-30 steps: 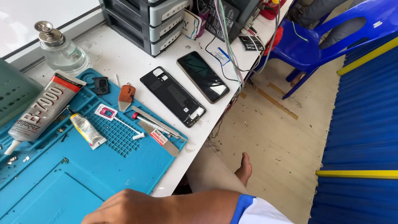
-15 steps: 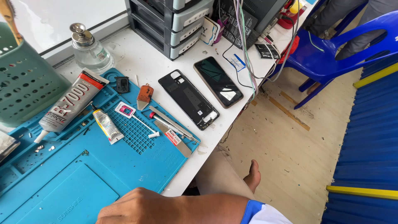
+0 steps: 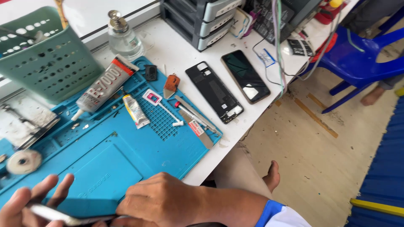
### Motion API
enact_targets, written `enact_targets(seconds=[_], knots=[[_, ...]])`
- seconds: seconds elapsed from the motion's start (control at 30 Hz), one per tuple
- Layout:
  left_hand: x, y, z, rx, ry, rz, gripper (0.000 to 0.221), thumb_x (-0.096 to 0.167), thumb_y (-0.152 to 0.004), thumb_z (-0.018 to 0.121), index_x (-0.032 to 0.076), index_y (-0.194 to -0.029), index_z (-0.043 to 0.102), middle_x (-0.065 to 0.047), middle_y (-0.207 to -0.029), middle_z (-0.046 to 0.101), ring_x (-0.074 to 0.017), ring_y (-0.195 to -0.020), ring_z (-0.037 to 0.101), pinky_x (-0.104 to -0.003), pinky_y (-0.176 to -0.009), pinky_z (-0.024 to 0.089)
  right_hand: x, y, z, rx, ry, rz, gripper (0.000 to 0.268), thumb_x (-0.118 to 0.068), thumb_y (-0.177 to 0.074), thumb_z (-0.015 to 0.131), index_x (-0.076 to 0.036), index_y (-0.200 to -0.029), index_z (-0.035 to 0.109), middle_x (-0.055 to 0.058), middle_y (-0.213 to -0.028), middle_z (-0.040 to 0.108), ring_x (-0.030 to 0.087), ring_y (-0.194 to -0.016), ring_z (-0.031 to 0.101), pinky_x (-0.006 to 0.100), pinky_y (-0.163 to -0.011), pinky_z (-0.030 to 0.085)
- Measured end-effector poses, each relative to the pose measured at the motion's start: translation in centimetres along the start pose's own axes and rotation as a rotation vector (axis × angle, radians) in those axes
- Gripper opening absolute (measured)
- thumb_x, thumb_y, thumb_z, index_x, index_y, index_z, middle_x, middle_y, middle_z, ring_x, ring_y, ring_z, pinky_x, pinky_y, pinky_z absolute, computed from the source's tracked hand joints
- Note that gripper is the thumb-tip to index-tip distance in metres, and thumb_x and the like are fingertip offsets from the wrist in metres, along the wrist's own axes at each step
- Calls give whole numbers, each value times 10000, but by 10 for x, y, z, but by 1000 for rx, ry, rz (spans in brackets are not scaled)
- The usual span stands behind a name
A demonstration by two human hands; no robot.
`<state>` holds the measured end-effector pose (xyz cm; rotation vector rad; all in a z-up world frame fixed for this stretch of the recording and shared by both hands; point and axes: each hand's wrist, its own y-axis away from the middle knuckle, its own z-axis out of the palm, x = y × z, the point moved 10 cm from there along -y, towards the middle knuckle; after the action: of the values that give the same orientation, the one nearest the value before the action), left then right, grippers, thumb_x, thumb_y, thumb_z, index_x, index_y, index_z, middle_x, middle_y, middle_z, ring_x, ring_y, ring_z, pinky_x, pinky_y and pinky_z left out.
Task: Disassembling a mobile phone by prying off the back cover with a small tool
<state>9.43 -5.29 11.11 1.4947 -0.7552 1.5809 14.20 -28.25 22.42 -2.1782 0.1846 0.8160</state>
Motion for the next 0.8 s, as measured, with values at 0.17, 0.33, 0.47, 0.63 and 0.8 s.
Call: enact_targets(seconds=[0.17,0.33,0.47,0.63,0.8], knots=[[57,21,58,16,-93,205,743,-90,-815,403,21,-1538,273,-327,-1566,398,-375,-1586,389,-488,-1364,353,2,-3,-4,10,-3,60,187,-180,-1107,580,-2,-1067,622,144,-906,610,321,-728,632,420,-653,500],[102,59,105,134,-394,1044,417,305,-945,685,214,-1262,429,-230,-1515,372,-452,-1431,555,-527,-1352,444,2,-4,-8,-16,15,40,165,-133,-1102,554,15,-1042,596,145,-867,589,342,-727,615,451,-662,481],[113,65,99,162,-679,1306,547,519,-929,729,205,-1240,408,-204,-1295,519,-440,-1303,492,-532,-1148,436,15,1,-7,14,73,71,139,-154,-1076,579,-25,-1118,608,116,-844,620,300,-673,606,429,-596,463],[114,67,102,201,-765,1323,608,593,-911,765,250,-1269,413,-127,-1279,513,-326,-1194,484,-446,-1062,455,16,-5,-13,-19,65,88,110,-115,-1050,594,-11,-1079,619,112,-843,632,262,-667,616,383,-576,474],[112,64,105,171,-751,1288,617,622,-823,830,237,-1133,460,-96,-1168,521,-314,-1090,492,-434,-966,462,18,-10,-21,-82,36,93,111,-96,-1048,577,-1,-1008,618,111,-839,621,257,-674,603,375,-572,463]])
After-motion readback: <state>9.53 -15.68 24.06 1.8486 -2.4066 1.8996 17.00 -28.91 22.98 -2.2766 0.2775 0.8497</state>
